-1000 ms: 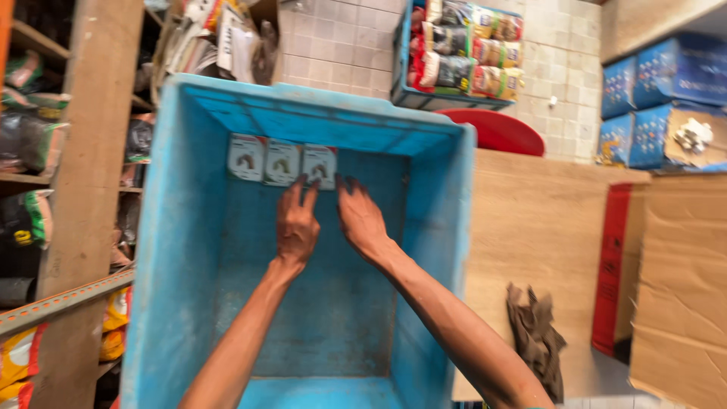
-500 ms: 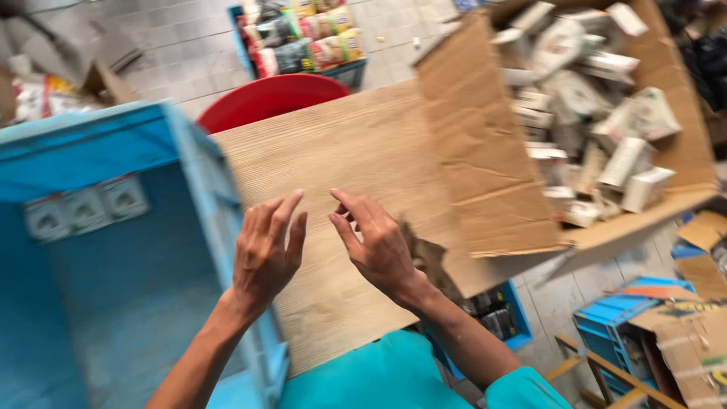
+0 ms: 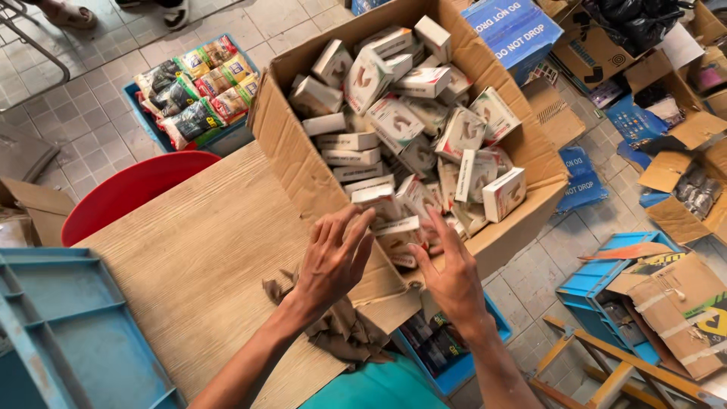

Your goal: The person picks up small white boxes from a large cardboard carton, wipes them with a brown cloth, and places them into a blue plastic bin.

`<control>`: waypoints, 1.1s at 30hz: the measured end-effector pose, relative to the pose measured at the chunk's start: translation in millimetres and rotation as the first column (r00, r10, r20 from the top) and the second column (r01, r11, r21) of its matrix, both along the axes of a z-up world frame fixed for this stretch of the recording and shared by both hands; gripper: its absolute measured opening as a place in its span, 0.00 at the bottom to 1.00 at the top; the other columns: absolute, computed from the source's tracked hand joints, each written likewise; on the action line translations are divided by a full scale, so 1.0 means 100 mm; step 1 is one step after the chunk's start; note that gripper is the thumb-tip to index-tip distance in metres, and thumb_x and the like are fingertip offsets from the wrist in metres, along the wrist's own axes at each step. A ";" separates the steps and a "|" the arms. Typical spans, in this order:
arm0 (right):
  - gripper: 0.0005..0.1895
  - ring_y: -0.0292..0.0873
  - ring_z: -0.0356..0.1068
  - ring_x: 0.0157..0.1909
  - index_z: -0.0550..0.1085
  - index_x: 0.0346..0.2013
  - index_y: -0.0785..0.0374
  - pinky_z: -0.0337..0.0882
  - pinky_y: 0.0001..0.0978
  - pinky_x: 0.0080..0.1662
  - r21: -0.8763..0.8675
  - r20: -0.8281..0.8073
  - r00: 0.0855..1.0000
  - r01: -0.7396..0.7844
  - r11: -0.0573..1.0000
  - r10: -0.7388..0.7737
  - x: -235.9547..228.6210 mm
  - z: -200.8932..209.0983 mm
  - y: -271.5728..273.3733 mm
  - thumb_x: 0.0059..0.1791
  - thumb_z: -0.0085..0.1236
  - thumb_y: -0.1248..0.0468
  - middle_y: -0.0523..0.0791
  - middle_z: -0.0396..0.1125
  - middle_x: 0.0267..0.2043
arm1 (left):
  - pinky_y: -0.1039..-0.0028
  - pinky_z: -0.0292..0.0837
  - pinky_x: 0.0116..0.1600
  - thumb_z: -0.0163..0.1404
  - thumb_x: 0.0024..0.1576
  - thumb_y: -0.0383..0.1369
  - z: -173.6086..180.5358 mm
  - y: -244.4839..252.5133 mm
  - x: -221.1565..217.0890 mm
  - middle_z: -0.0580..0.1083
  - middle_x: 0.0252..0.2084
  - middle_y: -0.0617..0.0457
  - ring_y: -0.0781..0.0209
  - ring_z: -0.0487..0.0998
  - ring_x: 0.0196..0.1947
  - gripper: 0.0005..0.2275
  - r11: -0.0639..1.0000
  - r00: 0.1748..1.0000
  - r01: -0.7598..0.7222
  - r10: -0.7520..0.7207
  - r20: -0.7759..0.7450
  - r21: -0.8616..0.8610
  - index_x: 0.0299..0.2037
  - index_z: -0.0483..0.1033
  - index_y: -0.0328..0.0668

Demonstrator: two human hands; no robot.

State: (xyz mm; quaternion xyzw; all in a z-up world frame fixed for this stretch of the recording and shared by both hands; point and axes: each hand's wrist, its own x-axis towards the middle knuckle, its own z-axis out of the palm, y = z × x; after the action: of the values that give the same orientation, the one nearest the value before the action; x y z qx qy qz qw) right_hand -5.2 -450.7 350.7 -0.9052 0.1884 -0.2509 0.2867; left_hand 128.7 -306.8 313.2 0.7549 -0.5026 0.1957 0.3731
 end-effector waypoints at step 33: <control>0.23 0.35 0.73 0.40 0.70 0.59 0.61 0.78 0.31 0.43 0.944 0.022 0.987 -0.073 0.322 0.160 0.52 -0.03 -0.80 0.49 0.56 0.66 0.47 0.72 0.44 | 0.57 0.59 0.68 0.67 0.37 0.42 0.24 -0.35 0.16 0.60 0.64 0.40 0.42 0.62 0.65 0.49 0.935 0.935 0.274 -0.203 -0.292 0.227 0.70 0.52 0.37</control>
State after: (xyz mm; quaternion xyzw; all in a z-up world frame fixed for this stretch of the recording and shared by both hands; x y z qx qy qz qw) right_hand 46.4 -530.7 347.8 -0.5925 0.2438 -0.0403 0.7667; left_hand 144.4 -342.1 337.1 0.7500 -0.5585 -0.0222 0.3537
